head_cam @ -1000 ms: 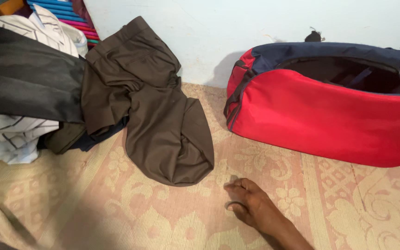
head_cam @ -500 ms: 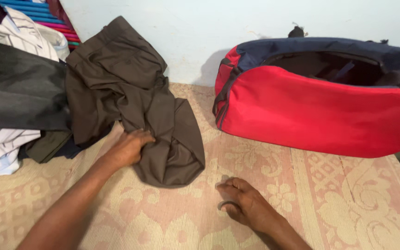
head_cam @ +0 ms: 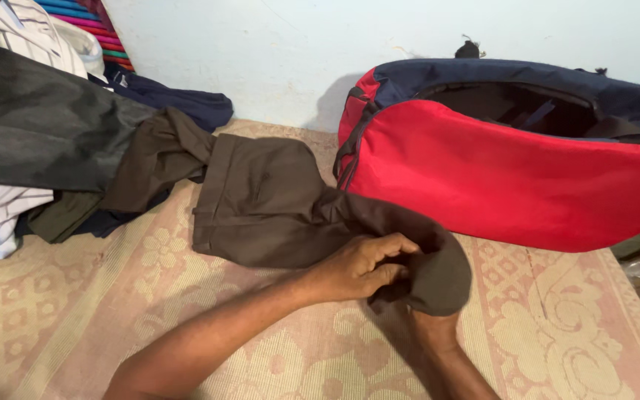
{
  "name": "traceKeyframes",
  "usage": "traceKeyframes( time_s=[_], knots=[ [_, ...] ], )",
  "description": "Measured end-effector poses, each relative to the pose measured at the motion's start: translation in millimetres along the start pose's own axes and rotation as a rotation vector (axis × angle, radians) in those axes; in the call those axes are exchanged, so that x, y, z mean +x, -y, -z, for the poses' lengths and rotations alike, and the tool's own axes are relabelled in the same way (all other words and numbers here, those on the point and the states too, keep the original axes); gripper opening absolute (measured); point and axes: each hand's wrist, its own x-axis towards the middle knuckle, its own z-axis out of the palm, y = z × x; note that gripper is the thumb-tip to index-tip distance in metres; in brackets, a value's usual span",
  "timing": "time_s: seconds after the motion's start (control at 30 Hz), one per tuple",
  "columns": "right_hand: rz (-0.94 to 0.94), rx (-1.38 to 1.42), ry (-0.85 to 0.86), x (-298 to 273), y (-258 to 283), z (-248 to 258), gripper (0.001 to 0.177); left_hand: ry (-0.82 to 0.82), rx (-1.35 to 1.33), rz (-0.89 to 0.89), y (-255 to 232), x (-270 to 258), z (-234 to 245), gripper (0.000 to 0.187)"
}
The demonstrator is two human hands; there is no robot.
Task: The person smooths and aligns the legs of a pair of brown trousers by hand on a patterned surface, then folds them in half.
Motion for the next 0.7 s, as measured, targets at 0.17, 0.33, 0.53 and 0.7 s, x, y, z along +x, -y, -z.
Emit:
traceKeyframes(
  time_s=[0.17, 0.33, 0.53, 0.7],
  knots=[
    [-0.036, 0.950, -0.453, 30, -45, 47, 0.051, -0.352, 0.847, -0.065, 8, -43, 43, 0.028],
    [-0.003, 0.185, -0.662, 40, -58, 81, 0.072, -0.652, 0.993, 0.521, 58, -108, 104, 0.037],
    [0.246, -0.405, -0.366, 34, -57, 50, 0.043, -0.568, 0.694, 0.822, 74, -116, 105, 0.065],
    [0.343, -0.337, 0.016, 31, -53, 21, 0.051, -0.365, 0.540, 1.042, 41, -106, 90, 0.076]
  ],
)
